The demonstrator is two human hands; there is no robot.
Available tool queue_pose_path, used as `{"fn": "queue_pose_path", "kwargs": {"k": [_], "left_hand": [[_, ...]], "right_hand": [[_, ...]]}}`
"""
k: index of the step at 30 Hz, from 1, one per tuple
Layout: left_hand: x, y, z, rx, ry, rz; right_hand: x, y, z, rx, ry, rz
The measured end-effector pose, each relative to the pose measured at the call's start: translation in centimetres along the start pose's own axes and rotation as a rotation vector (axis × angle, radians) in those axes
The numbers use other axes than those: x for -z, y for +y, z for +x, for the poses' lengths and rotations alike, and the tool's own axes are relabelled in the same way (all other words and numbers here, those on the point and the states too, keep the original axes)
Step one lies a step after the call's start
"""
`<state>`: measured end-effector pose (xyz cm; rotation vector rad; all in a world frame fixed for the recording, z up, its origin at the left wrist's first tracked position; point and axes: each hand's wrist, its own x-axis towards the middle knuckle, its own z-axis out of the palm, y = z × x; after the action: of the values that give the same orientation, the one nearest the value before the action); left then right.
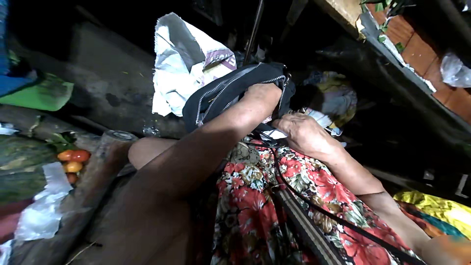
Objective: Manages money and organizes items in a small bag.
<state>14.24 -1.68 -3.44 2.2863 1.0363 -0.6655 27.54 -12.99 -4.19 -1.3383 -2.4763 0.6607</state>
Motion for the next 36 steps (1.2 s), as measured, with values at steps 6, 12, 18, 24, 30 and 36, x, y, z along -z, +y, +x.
{"fn": "queue_pose_path", "kwargs": {"k": [6, 12, 18, 24, 30, 36], "left_hand": [[-1.0, -0.8, 0.2, -0.013, 0.118, -0.025], [-1.5, -3.1, -2.2, -0.171, 0.347, -0.156], [-1.3, -5.1, -4.9, -0.161, 0.431, -0.448], [-1.0, -6.0, -6.3, -0.154, 0.391, -0.762], [-3.2, -7.0, -5.2, -0.402, 0.533, -1.241], [-3.8, -6.9, -4.7, -0.419, 0.496, -1.468]], "right_hand": [[-0.1, 0.1, -0.3, -0.014, 0.011, 0.004], [0.0, 0.5, -0.3, -0.042, 0.026, 0.046], [-0.1, 0.8, -0.1, -0.038, 0.044, 0.066], [-0.2, 1.3, 0.0, -0.052, 0.043, 0.087], [0.3, 1.9, -0.2, -0.099, 0.063, 0.21], [3.0, 2.8, -0.4, -0.315, 0.391, 0.526]]}}
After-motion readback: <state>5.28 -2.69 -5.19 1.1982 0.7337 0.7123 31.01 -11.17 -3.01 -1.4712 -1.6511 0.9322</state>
